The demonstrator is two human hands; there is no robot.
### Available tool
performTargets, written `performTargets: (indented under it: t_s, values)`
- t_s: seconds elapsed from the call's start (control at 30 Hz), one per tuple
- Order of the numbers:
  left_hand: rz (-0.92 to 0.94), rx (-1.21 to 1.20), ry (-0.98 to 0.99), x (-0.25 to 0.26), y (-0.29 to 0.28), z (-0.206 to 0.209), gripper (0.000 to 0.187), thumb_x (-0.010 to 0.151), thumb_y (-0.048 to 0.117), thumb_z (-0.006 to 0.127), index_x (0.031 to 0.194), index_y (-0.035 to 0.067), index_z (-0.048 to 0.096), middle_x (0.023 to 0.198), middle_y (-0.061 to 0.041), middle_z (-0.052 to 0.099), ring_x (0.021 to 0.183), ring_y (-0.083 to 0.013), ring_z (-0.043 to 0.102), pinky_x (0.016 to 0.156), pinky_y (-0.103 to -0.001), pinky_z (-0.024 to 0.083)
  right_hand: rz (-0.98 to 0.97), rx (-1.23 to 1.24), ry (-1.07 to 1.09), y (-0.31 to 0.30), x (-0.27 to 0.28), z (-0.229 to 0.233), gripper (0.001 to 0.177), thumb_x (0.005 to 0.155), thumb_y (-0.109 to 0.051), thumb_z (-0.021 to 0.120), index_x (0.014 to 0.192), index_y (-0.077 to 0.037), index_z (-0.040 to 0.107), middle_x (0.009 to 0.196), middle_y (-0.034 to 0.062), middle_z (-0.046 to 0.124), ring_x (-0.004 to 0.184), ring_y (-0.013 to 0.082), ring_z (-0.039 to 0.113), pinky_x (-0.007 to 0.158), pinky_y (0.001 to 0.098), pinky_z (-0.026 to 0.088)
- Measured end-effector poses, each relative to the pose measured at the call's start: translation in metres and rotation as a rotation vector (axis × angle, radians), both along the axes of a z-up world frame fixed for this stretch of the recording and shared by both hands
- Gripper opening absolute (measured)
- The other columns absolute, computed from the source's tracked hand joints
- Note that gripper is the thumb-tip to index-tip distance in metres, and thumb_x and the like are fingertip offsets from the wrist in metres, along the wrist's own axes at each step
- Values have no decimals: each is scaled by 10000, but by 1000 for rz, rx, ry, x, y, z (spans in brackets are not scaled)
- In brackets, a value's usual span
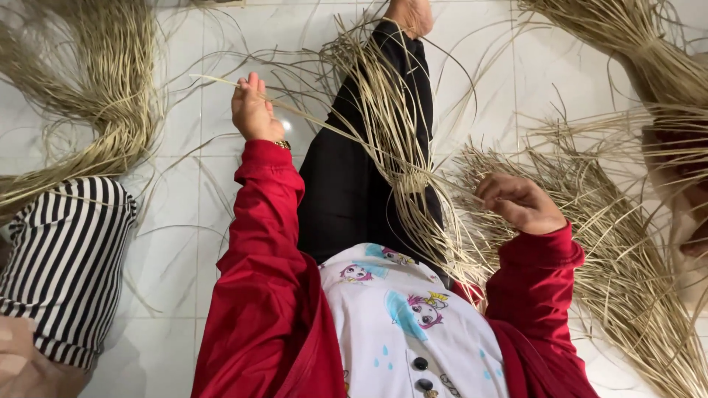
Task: A person is weaving long, thin strips of dried plant material together by hand while sitting on the floor.
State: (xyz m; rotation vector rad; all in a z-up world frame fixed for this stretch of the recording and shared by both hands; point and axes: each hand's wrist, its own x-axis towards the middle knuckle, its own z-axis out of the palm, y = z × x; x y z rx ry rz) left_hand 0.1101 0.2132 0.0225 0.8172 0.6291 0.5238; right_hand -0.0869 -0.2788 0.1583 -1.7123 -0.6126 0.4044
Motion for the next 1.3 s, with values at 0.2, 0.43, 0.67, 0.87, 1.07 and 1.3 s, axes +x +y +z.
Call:
performTargets:
  t_s: [0.2,0.43,0.67,0.87,1.07,1.3]
  values:
    - [-31,100,20,-23,-15,47,322,987,222,556,1242,34,616,1368,-190,686,1323,-335,632,1110,-426,455,59,435,100,-21,-5,-20,203,882,-24,546,998,-57,710,1012,75,685,892,154,640,833,270,546]
    - [-1,113,-102,-16,-18,47,342,988,219,574,1242,-9,592,1348,-247,668,1306,-368,630,1129,-423,481,100,550,-19,-27,7,-25,202,908,-54,569,1048,-109,704,1084,57,697,1060,198,594,1030,393,419]
    - [-521,269,-136,-55,-54,115,600,988,430,556,1456,69,456,1464,-174,596,1369,-343,557,1079,-430,448,-449,399,-522,-106,25,-2,266,1002,-87,462,1031,-70,726,1061,101,691,985,223,539,936,430,396]
    - [-1382,536,-941,-120,-161,185,80,1012,97,652,1087,109,674,1194,-91,719,758,-120,651,612,-215,563,-1119,-86,-1028,30,54,29,457,1125,-97,359,933,-6,763,786,111,688,576,166,483,540,321,446]
    - [-1270,1423,-425,-152,-185,178,190,953,201,677,850,78,779,998,-119,783,923,-293,760,731,-349,610,-70,-788,-374,78,58,-29,102,897,-294,687,806,-253,706,920,-25,696,872,284,714,736,447,551]
    - [-1465,1643,216,-130,-188,91,267,926,279,677,964,26,752,927,-110,721,877,-309,739,676,-367,603,-201,-741,-27,82,57,-62,150,869,-329,773,962,-212,790,871,72,756,911,380,723,781,527,559]
